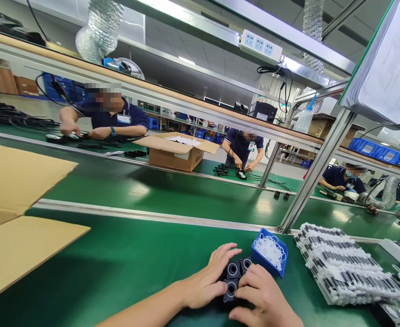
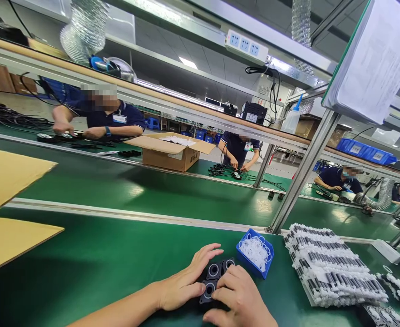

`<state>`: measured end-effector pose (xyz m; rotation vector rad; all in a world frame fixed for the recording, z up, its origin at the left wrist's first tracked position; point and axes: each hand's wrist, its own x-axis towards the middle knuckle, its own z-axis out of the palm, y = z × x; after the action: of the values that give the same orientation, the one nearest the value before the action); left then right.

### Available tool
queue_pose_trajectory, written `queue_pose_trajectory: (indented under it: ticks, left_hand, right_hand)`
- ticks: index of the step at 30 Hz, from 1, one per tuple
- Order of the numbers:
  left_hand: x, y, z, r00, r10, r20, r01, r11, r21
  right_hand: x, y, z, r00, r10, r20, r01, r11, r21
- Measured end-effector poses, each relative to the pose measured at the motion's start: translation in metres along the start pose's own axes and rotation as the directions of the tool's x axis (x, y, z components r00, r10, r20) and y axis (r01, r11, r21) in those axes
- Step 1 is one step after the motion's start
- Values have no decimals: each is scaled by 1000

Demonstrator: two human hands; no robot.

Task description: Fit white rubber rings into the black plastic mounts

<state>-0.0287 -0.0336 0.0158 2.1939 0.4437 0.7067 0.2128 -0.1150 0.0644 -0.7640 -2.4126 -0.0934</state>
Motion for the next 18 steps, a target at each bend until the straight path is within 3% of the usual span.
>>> queue_pose_trajectory:
  ticks: [4, 7, 12, 18]
  left_hand:
    - [2, -2, -1, 969, -21, -245, 33, 999, 43]
    - [3, -1, -1, 920, 63, -387, 0, 987, 159]
    - [2, 5, 2, 857, 300, -420, -177, 935, 307]
    - [2, 4, 2, 831, 300, -469, -171, 939, 298]
  right_hand:
    - [-2, 3, -5, 974, 223, 29, -221, 974, -48]
    - [-3, 7, -4, 936, 340, 91, -330, 938, -104]
    - [0, 8, -1, 911, 358, 205, -329, 930, -161]
    - [9, 3, -3, 916, 302, 264, -257, 947, -192]
